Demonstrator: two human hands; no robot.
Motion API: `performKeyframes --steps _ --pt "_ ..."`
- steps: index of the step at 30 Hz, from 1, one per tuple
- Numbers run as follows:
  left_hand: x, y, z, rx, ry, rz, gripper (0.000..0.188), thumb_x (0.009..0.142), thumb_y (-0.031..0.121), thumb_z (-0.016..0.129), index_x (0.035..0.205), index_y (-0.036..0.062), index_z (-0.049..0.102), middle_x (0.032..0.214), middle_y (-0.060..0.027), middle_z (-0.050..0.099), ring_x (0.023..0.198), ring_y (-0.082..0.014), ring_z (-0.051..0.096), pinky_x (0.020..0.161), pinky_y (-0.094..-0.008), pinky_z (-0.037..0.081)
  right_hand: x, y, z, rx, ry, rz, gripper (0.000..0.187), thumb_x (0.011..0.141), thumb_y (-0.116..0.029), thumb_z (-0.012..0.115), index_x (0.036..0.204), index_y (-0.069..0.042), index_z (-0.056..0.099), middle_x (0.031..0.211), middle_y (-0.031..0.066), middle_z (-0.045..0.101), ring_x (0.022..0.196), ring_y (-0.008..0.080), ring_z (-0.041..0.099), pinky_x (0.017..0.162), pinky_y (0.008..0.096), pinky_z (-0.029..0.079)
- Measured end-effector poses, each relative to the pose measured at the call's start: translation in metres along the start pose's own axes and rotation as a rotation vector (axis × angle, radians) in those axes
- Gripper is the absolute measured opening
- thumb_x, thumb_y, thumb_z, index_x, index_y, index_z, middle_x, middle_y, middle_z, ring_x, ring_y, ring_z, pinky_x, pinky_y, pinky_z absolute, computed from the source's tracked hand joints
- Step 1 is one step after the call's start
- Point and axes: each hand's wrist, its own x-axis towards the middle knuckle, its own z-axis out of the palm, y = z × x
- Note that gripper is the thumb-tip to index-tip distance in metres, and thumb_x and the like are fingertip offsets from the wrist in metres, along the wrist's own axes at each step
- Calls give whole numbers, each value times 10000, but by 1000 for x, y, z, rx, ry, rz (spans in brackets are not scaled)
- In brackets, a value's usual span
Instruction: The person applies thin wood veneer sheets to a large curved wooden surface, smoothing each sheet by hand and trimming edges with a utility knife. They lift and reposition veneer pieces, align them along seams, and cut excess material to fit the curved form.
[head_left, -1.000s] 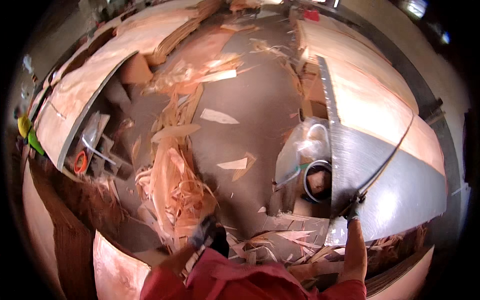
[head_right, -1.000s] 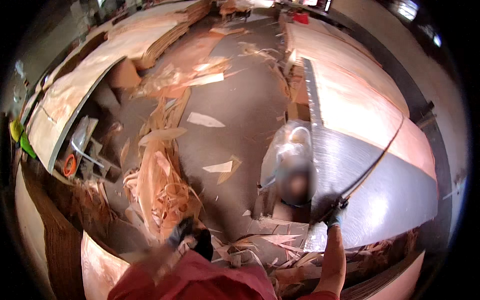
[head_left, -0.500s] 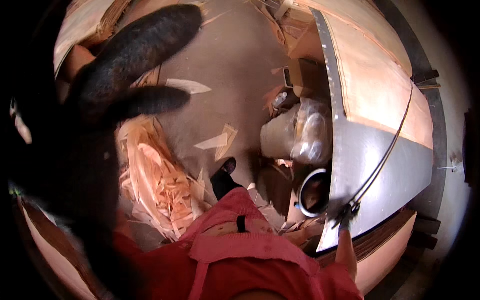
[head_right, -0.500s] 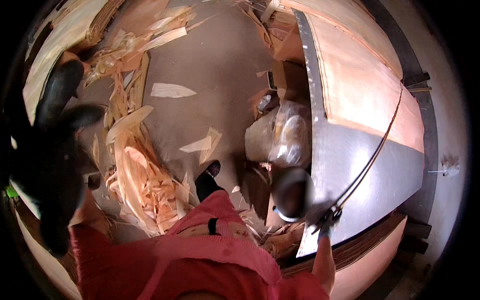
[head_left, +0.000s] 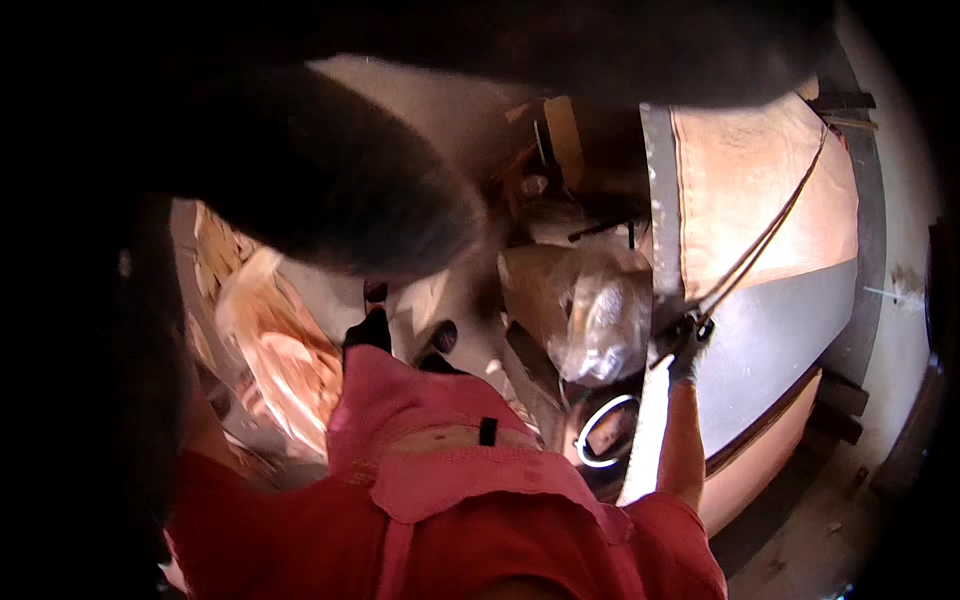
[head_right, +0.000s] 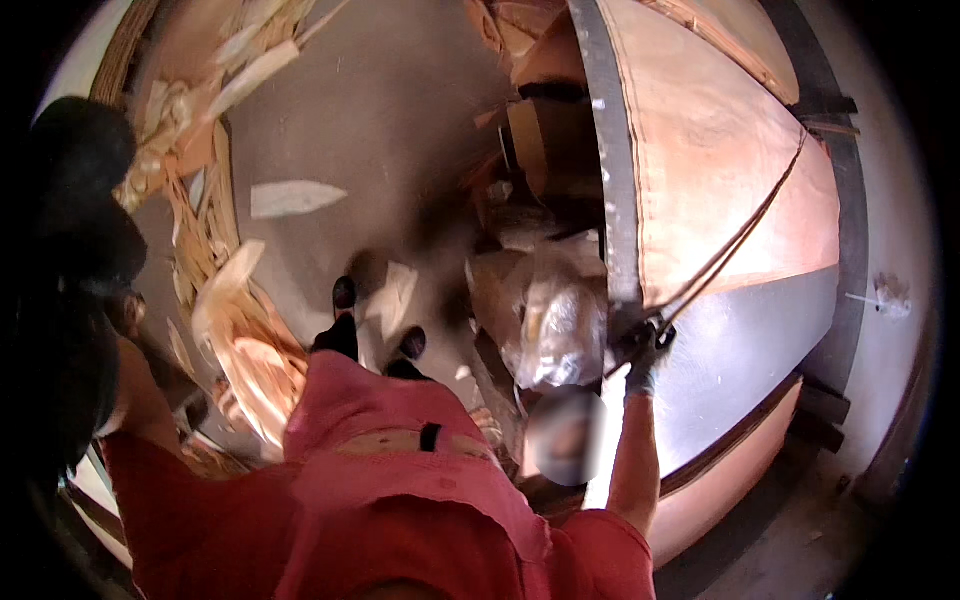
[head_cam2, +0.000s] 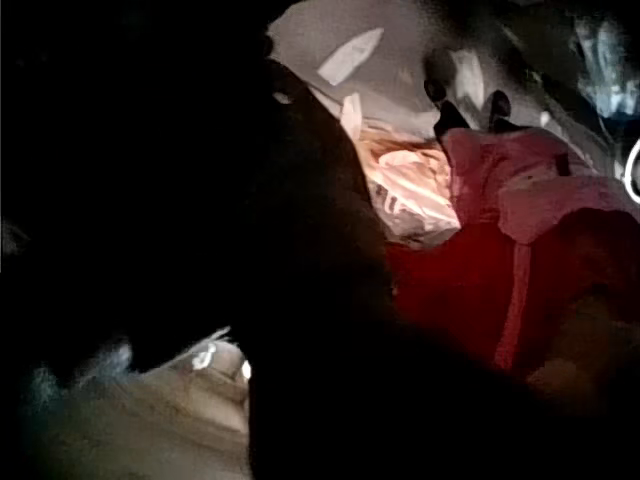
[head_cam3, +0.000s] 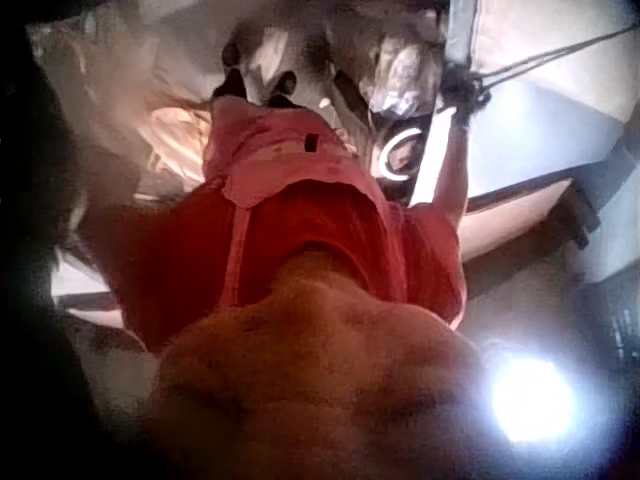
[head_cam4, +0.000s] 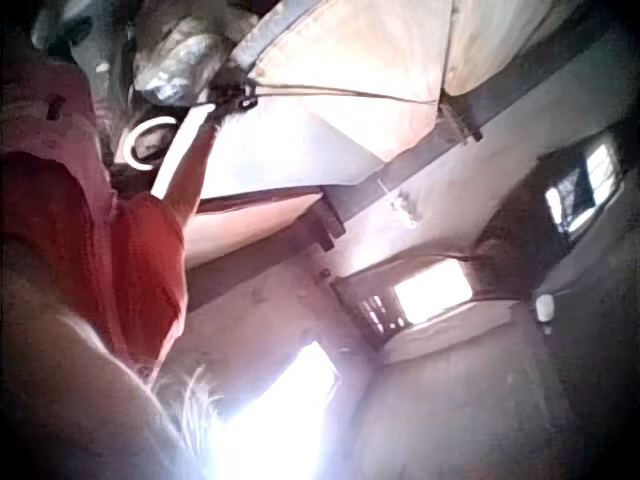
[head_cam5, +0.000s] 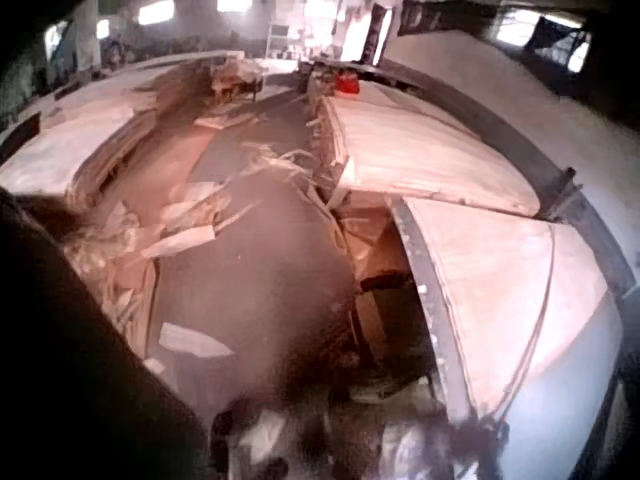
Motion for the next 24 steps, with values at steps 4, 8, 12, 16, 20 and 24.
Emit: performKeyframes --steps 4,8,12,16,20,24 --pt "28 -54 -61 -114 -22 108 749 912 230 658 1512 9 268 1512 -191 369 1276 -321 493 1021 -440 435 49 30 -81 -86 210 -229 414 993 -177 580 1379 -144 434 824 28 647 611 126 574 543 266 518" --pt "73 -72 -82 -41 -164 111 729 920 240 642 1506 4 278 1501 -193 383 1256 -322 510 1004 -437 450 26 33 -7 186 -127 -27 313 961 -223 636 1259 -153 567 792 16 637 591 118 553 527 244 480" --pt "105 -107 -66 -152 -146 150 710 928 249 627 1499 -1 289 1490 -196 397 1237 -324 526 988 -435 466 -11 26 -53 -37 148 -191 288 946 -155 620 1232 -160 593 776 -4 626 588 97 550 506 229 439" --pt "155 -160 -39 -187 -176 171 692 936 259 612 1493 -6 299 1479 -198 412 1217 -325 543 971 -432 481 -22 19 -38 -479 398 -299 361 925 1 569 1267 -113 576 941 21 661 769 110 629 641 266 530" --pt "217 -234 14 -190 -262 144 675 943 268 597 1486 -11 309 1468 -201 426 1197 -326 559 954 -430 496 -41 -8 4 -384 325 18 330 948 24 510 1241 -108 583 938 41 661 706 109 599 594 236 498" --pt "274 -274 85 -287 -329 213 659 951 278 582 1480 -16 319 1457 -204 440 1177 -327 576 938 -427 511 -31 50 -44 -449 526 -351 256 962 -70 558 1214 -114 580 970 38 656 664 100 575 530 231 462"
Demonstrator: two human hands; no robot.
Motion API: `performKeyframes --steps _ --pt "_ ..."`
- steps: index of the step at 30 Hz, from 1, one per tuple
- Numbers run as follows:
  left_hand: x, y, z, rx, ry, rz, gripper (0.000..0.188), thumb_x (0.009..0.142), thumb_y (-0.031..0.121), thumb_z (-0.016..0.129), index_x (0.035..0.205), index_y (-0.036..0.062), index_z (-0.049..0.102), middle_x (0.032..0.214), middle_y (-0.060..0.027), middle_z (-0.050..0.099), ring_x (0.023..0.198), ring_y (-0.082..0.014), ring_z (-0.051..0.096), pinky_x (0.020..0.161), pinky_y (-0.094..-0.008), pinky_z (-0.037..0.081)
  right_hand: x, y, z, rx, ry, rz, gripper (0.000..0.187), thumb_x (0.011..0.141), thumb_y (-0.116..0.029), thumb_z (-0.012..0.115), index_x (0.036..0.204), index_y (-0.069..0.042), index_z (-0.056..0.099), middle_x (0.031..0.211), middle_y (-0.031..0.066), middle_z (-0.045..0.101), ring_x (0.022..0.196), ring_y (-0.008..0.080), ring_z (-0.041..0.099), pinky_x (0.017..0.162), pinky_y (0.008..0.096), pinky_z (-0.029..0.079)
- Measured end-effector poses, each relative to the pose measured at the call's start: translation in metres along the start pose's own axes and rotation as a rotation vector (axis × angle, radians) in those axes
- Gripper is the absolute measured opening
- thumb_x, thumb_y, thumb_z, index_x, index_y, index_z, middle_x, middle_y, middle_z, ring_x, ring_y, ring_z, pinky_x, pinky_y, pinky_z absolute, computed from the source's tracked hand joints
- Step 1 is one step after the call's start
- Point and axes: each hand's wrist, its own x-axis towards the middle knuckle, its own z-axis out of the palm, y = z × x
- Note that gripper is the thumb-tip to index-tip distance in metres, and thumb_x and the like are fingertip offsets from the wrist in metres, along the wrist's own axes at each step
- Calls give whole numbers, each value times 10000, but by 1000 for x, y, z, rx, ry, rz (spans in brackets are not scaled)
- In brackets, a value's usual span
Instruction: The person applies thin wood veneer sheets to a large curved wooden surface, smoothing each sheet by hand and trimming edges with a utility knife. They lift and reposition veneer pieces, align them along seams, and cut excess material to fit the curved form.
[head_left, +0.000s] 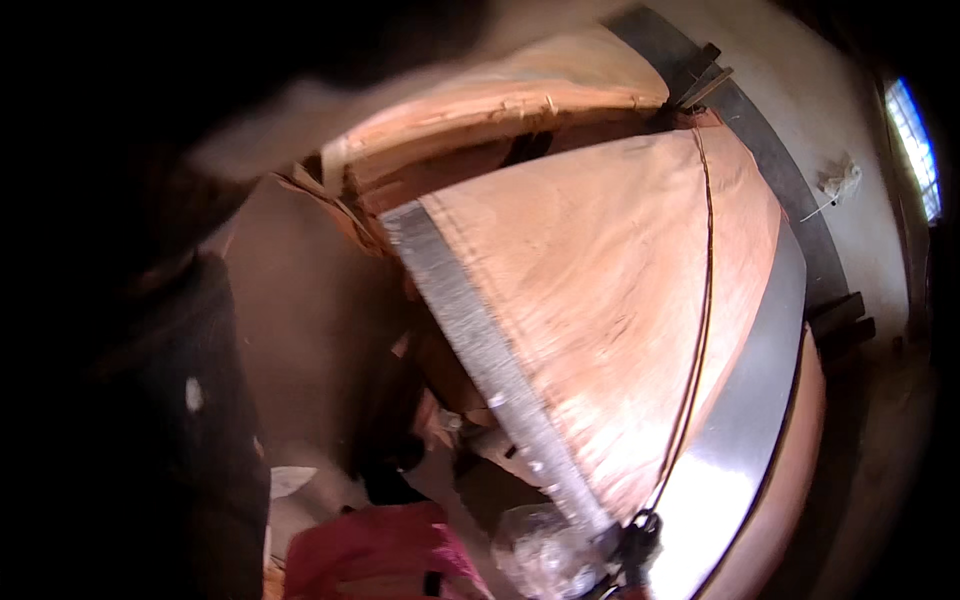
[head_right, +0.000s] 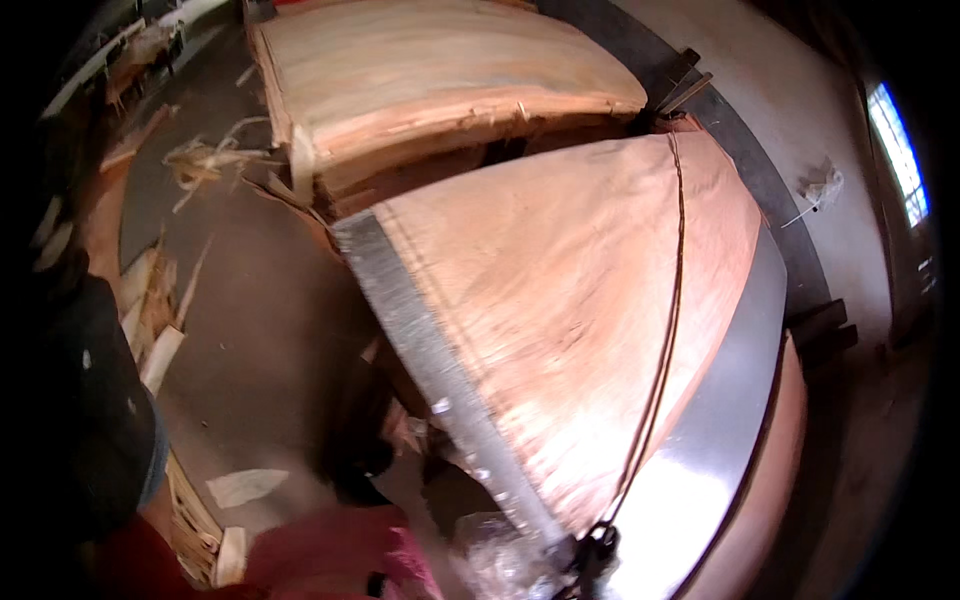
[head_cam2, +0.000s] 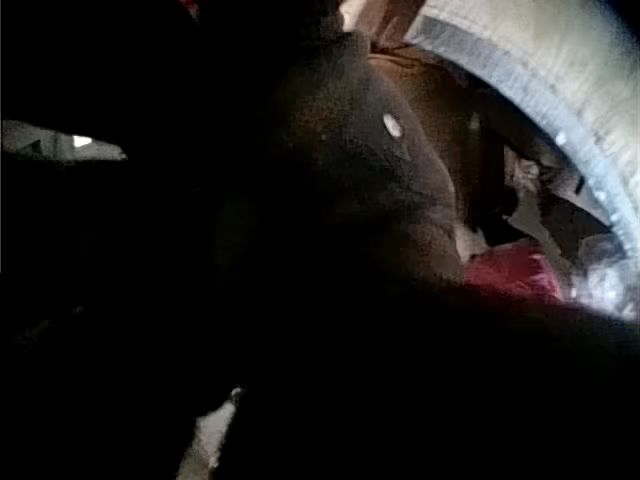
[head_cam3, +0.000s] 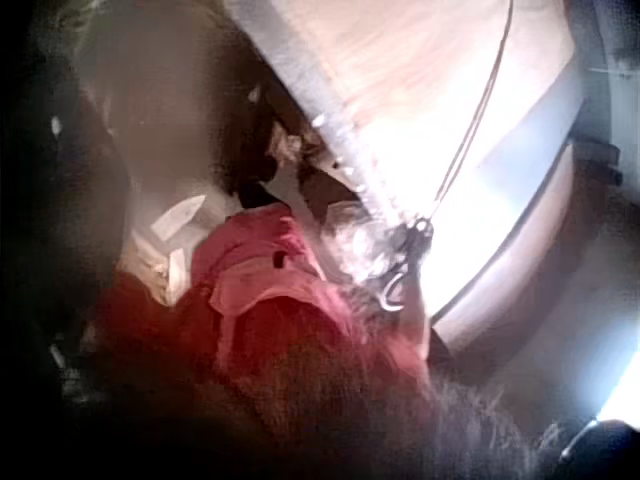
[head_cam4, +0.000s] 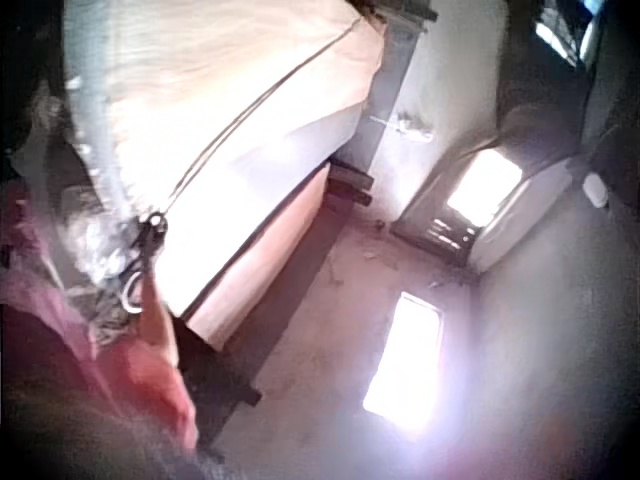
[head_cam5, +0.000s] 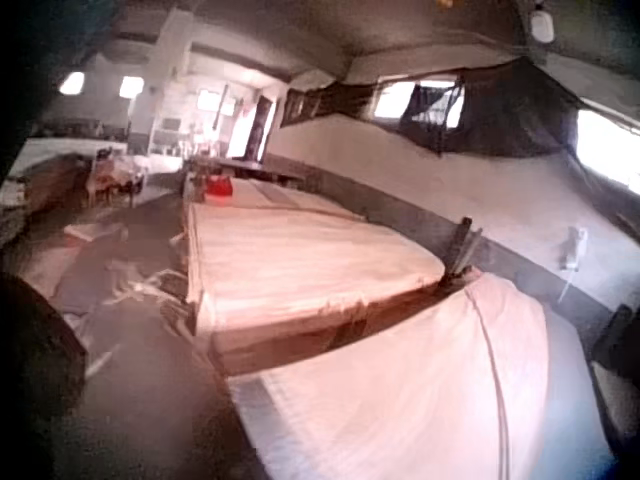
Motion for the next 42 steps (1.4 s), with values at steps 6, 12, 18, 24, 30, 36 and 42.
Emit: performKeyframes --steps 6,12,18,24,30,36,42 --pt "93 -97 51 -92 -135 -68 638 963 292 559 1470 -23 335 1441 -207 462 1148 -328 601 912 -424 534 -6 -91 4 88 -251 634 551 954 3 530 1471 -101 370 821 -31 557 570 56 457 483 209 368" --pt "168 -143 89 -231 -252 -83 619 975 306 536 1461 -31 350 1424 -211 484 1118 -330 625 887 -420 557 -29 -61 -6 41 -120 533 506 929 22 534 1422 -70 461 846 3 584 652 49 502 537 208 397" --pt "205 -194 124 -341 -305 -356 605 987 321 513 1451 -38 366 1408 -215 505 1089 -332 650 862 -416 580 1 -146 9 -199 -83 682 371 938 -51 609 1305 -22 563 723 -28 557 623 40 487 526 236 396" --pt "94 -243 102 -796 -386 -1026 452 960 58 576 1395 -8 471 1322 -141 602 1019 -227 688 835 -310 560 -37 -230 103 334 135 725 305 964 -111 600 1247 -1 578 770 -49 526 593 36 448 499 208 373" --pt "29 -284 54 -600 -493 -1164 455 954 96 546 1394 4 478 1071 -217 687 741 -257 722 628 -330 605 -35 -301 193 438 6 809 422 948 -17 496 1369 -38 482 996 84 681 777 122 639 647 289 537" --pt "73 -273 68 -578 -675 -1159 199 968 103 565 1150 21 574 885 -149 684 664 -201 689 556 -295 571 -33 -320 207 -130 0 367 407 906 -57 578 1311 -54 540 932 174 709 797 328 707 684 384 553" --pt "82 -230 224 -720 -1011 -1048 220 964 151 631 1130 13 590 849 -97 652 704 -151 659 602 -269 557 -28 -246 131 -245 430 589 408 905 -140 668 1290 -71 550 771 160 671 682 270 642 598 362 496"
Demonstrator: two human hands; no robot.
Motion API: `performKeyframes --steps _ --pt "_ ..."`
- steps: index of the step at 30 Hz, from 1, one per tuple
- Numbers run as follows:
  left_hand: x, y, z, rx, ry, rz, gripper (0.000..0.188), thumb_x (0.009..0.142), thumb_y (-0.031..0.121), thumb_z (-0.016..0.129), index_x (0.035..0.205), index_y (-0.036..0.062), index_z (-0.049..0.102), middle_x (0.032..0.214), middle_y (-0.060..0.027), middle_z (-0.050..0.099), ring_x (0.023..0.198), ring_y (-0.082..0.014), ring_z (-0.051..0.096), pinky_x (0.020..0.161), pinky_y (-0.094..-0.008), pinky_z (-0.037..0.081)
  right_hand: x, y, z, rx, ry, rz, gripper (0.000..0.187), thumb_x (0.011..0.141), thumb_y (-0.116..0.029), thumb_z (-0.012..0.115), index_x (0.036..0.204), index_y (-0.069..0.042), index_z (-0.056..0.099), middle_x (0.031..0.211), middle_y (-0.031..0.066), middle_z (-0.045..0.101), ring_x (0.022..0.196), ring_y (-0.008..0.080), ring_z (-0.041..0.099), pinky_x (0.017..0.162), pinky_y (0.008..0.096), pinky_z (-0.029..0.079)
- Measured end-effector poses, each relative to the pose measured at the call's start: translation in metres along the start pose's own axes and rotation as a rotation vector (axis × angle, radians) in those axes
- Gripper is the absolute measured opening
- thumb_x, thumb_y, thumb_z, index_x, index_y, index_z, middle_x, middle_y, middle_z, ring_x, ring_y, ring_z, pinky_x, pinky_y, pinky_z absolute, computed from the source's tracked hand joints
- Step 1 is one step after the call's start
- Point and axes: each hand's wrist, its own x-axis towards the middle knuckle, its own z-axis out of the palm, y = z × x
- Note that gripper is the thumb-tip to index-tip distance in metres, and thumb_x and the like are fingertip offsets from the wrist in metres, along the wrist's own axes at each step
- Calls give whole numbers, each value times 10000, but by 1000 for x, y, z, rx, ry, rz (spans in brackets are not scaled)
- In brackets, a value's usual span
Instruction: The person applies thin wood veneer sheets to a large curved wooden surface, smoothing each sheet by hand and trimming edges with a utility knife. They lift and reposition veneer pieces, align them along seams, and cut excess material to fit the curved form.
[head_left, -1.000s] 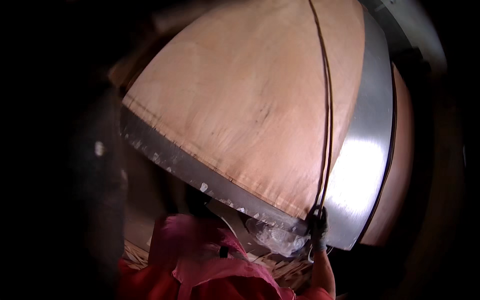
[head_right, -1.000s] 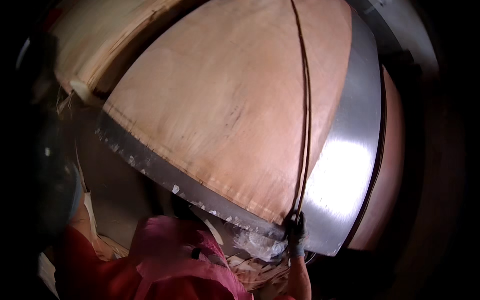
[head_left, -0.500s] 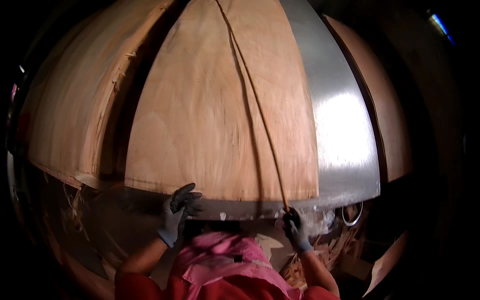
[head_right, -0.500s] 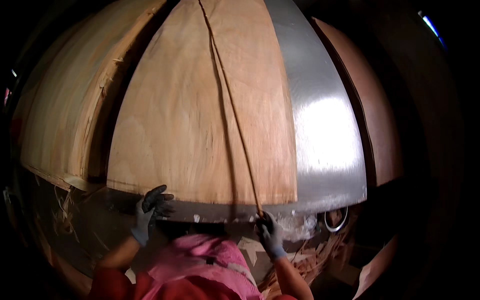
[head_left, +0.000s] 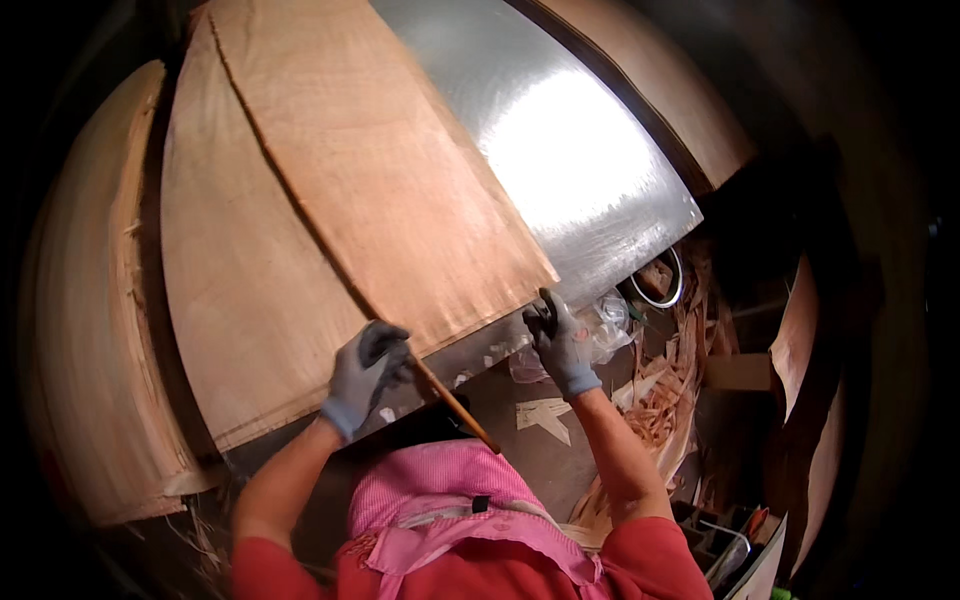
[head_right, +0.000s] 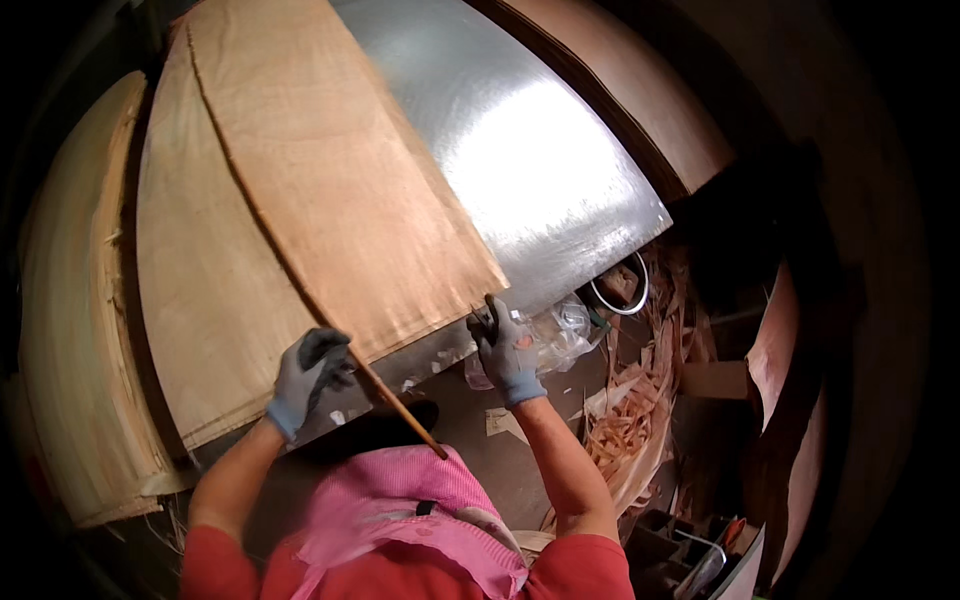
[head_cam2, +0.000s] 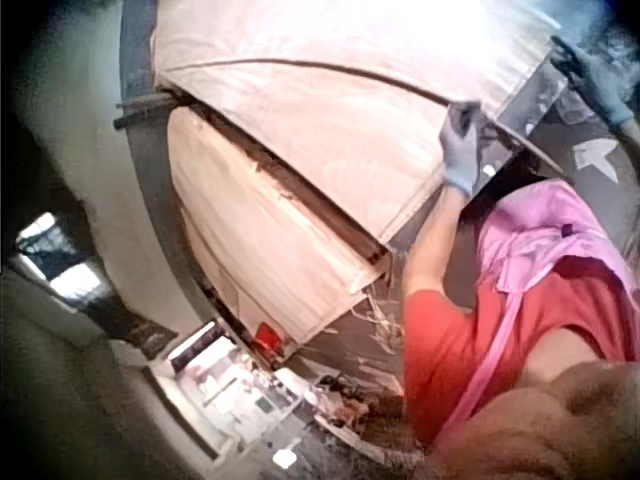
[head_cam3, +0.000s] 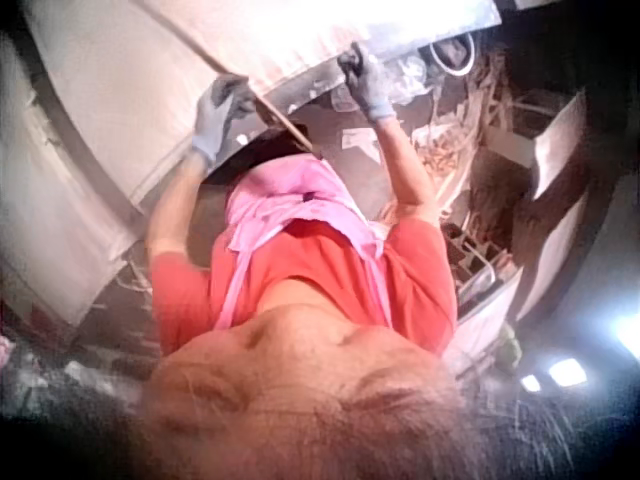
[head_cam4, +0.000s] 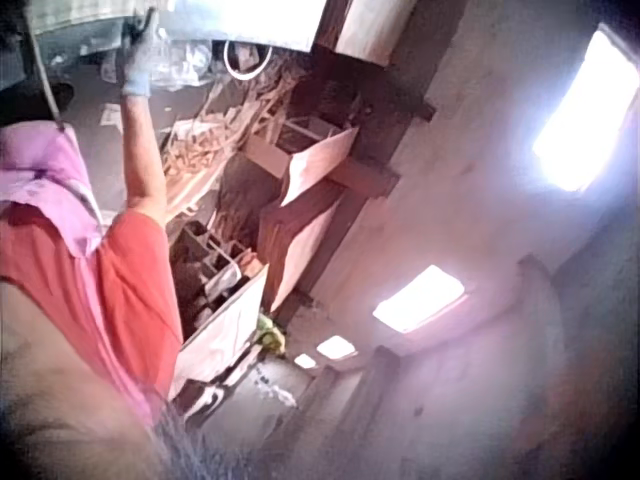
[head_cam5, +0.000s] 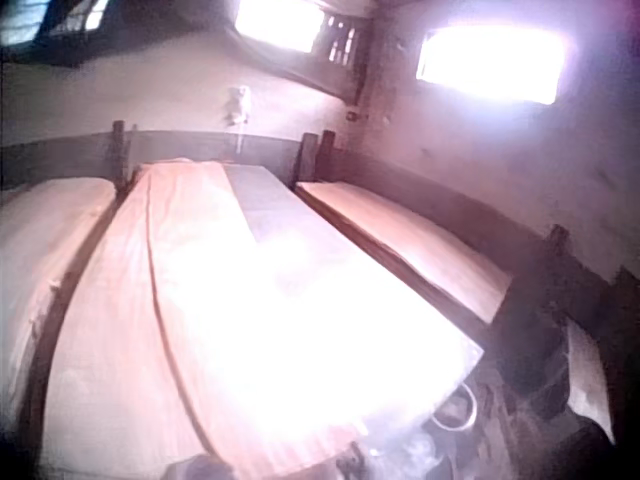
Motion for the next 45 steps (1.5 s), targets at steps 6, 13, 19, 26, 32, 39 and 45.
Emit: performKeyframes --steps 6,13,19,26,32,39,45 --pt "128 -22 86 17 -153 -186 136 975 128 604 1054 18 606 807 -103 644 617 -157 632 541 -274 516 36 16 6 -221 -46 100 420 884 -260 687 1260 -162 529 822 185 672 760 380 671 637 446 506" --pt "148 -26 97 88 -110 -359 131 984 118 582 1014 -7 606 743 -109 636 522 -166 609 489 -292 527 41 26 16 -8 -19 36 199 849 -228 707 1000 -144 608 794 127 662 717 348 661 593 421 491" --pt "153 -16 100 70 -128 -428 244 998 245 581 955 6 597 710 -113 626 520 -162 603 458 -288 482 49 25 20 98 42 120 193 853 -204 708 1000 -121 615 791 160 658 721 359 663 598 438 489" --pt "154 -23 93 4 -214 -345 268 1005 277 571 934 18 574 667 -77 573 498 -161 562 445 -286 459 52 14 22 74 7 157 171 852 -185 706 972 -88 633 732 185 635 714 370 662 602 437 490" --pt "131 -28 66 105 -38 -122 267 883 273 759 857 64 595 722 -27 615 537 -119 571 446 -271 462 7 -86 38 1 -83 -79 229 851 -73 697 1071 -52 640 768 159 659 681 309 664 634 358 517" --pt "21 38 -78 -22 84 -80 316 901 190 724 1061 -56 608 859 -122 694 563 -248 679 410 -334 559 -90 -127 38 -184 -245 -77 390 876 -120 658 1248 -38 576 1164 198 630 1070 379 612 864 430 508" --pt "-57 65 -172 -73 172 2 461 904 186 718 1228 -44 485 968 -145 635 652 -287 695 474 -376 614 -166 -133 77 -181 -408 134 462 931 -200 623 1365 -127 484 1084 244 661 1025 442 627 848 485 504"
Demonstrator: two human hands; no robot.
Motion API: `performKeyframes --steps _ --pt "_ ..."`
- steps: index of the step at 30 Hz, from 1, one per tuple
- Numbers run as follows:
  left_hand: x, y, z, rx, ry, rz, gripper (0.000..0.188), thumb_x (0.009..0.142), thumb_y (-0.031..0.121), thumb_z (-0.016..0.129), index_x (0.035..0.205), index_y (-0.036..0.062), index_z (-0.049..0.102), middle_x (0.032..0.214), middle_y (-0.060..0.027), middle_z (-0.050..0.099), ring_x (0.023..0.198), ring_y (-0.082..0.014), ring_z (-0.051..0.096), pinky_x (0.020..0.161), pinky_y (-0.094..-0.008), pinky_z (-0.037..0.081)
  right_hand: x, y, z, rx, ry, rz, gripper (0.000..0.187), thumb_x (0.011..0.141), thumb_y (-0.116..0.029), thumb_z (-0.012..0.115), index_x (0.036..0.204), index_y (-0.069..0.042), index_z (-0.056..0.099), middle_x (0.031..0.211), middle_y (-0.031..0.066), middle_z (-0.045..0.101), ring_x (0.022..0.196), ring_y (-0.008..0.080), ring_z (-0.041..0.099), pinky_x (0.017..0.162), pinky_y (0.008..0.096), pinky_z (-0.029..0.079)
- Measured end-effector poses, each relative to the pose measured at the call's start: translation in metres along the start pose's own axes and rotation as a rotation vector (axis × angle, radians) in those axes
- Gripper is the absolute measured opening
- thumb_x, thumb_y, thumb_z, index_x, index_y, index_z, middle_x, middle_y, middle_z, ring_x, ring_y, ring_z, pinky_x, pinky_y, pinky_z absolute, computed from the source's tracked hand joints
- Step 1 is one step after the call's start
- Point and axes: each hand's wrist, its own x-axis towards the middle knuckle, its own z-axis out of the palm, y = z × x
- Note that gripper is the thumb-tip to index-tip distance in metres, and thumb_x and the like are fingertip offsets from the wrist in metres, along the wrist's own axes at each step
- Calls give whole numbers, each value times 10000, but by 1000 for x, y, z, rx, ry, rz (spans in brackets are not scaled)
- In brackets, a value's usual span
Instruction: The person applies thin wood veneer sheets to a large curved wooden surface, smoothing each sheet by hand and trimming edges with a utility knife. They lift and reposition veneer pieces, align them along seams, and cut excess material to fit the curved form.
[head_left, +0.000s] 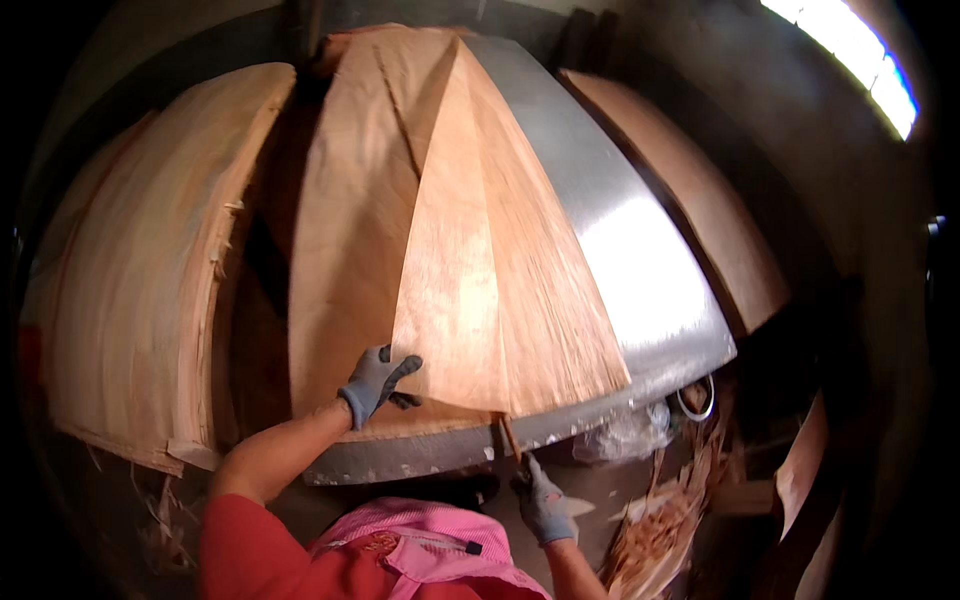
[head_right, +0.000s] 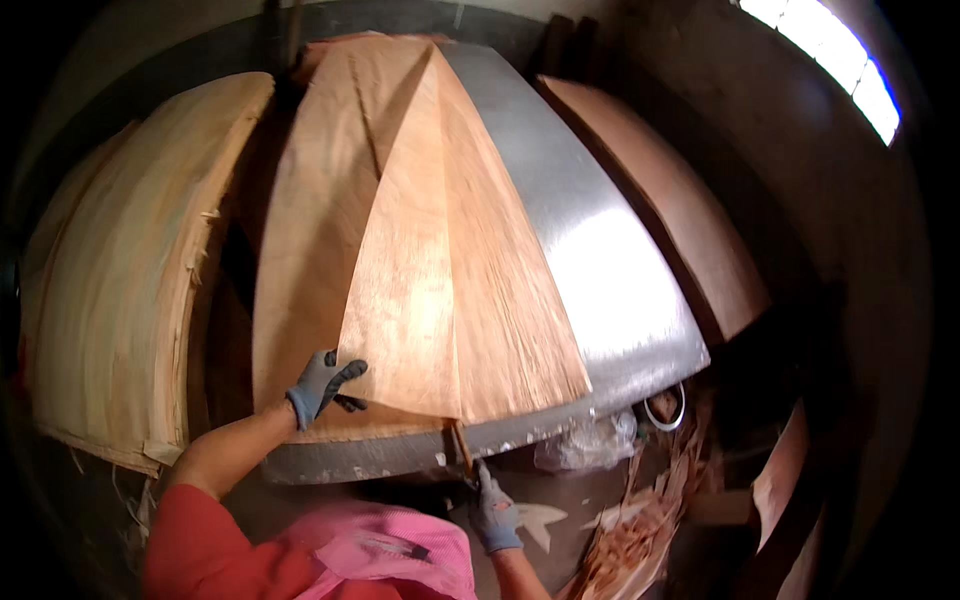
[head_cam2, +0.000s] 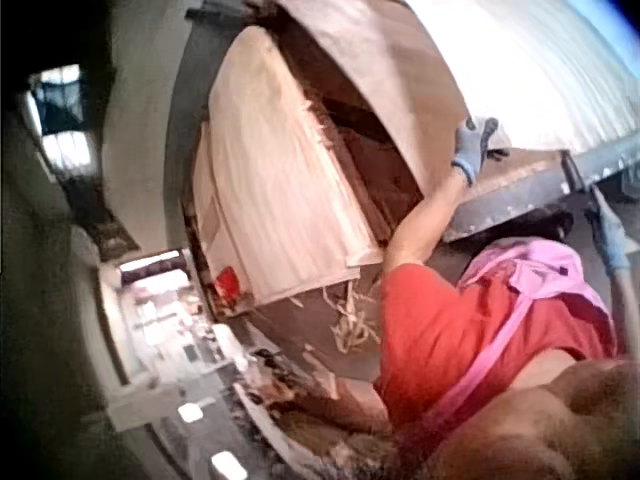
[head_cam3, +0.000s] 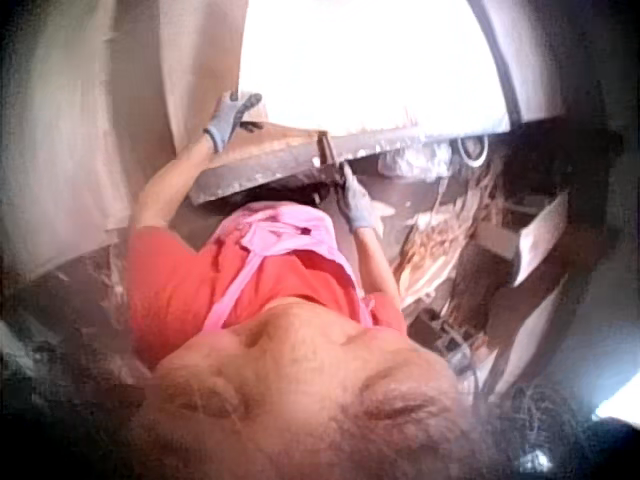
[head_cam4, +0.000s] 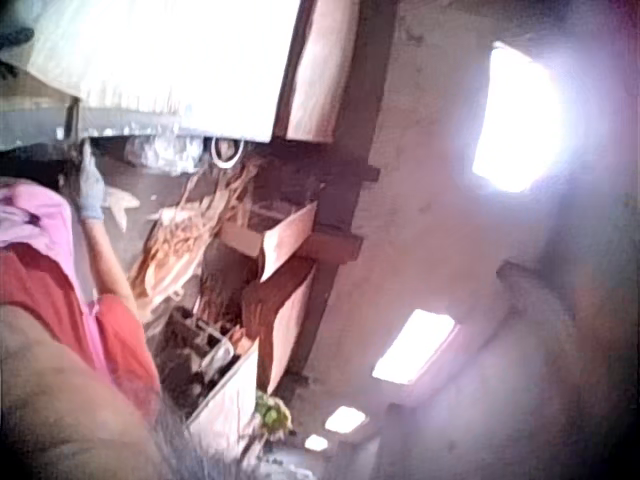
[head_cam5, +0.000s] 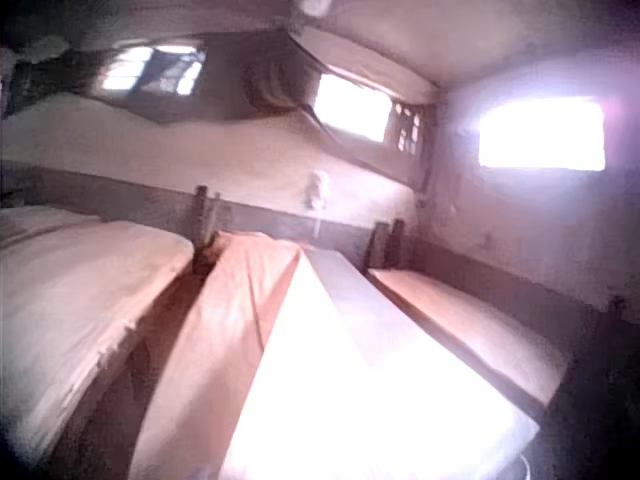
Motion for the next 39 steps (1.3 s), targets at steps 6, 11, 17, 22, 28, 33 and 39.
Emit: performKeyframes --steps 6,11,17,22,28,33,39 --pt "-26 -28 -104 -114 151 -70 476 913 171 695 1275 -51 481 1160 -193 603 596 -342 686 480 -382 614 -10 -28 47 625 14 28 215 912 9 523 1094 -36 627 734 77 645 652 157 642 596 316 508" --pt "-41 -96 -184 -28 379 -75 357 889 166 717 1146 -29 564 883 -123 639 553 -293 641 457 -402 605 15 -21 90 507 85 -98 209 975 -96 544 1151 -26 630 789 9 622 717 70 575 636 264 488" --pt "-71 -113 -188 -350 314 -248 525 880 185 727 1255 6 408 936 -188 561 538 -382 660 438 -447 594 35 -49 63 570 75 -67 499 1006 -235 567 1446 -46 429 819 23 650 594 74 543 555 256 484" --pt "-80 -137 -195 -345 273 -297 572 867 194 744 1275 -6 396 1041 -230 565 557 -419 672 440 -453 597 65 -89 43 772 -212 115 661 980 -402 586 1493 -59 349 887 79 690 583 135 616 540 254 480" --pt "-77 -140 -161 -277 295 -217 633 845 219 771 1349 21 442 1147 -190 635 980 -353 653 531 -465 603 121 -44 41 384 -255 -326 558 906 -262 694 1369 -114 421 1053 177 610 702 192 625 498 282 484" --pt "-89 -129 -150 -646 -140 -608 648 864 341 759 1389 170 421 1123 -244 664 760 -333 717 616 -493 597 107 -120 24 969 -371 395 334 934 -224 676 1230 -200 524 606 -16 506 409 74 409 328 235 300" --pt "-149 -237 -256 -223 235 -36 443 958 305 553 1314 44 521 1143 -166 651 920 -243 655 736 -394 548 63 -165 18 870 -96 216 186 933 -90 648 1089 -161 577 584 -60 407 421 47 386 353 224 294"
